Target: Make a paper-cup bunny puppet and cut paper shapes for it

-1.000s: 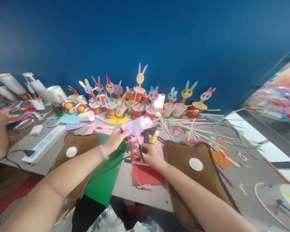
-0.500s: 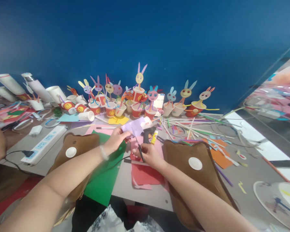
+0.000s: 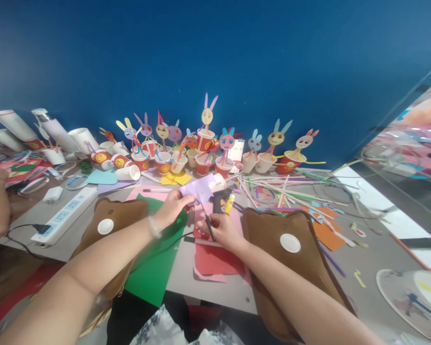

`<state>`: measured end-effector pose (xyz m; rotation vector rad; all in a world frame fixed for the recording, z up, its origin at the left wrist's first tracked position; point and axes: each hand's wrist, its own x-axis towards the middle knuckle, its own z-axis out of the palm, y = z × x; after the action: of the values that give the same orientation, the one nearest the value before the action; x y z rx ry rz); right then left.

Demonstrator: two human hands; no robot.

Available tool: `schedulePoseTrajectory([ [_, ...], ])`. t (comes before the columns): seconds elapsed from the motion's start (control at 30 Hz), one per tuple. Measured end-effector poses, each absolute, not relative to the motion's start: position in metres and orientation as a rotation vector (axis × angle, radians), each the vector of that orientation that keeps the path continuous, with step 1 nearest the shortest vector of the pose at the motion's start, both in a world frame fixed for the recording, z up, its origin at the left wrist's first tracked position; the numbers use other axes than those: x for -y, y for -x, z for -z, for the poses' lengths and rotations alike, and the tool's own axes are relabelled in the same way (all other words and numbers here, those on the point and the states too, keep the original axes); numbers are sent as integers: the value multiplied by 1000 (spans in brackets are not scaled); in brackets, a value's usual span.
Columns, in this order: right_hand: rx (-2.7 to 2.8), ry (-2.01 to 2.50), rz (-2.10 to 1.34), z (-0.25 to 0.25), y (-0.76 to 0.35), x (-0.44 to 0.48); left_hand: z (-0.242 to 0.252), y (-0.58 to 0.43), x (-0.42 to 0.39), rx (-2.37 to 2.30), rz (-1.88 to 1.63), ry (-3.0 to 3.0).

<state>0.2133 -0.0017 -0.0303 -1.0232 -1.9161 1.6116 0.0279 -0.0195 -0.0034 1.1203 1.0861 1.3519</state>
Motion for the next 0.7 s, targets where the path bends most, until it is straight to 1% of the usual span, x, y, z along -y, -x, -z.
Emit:
schedulePoseTrajectory([
  [0.4,1876,1033,-1633,26,-212,4,1,-28,21,-1106,-1349,-1127],
  [0.7,1875,1104,-1572,19,-211,4,2,-26,19,-1124,-1336,-1094],
])
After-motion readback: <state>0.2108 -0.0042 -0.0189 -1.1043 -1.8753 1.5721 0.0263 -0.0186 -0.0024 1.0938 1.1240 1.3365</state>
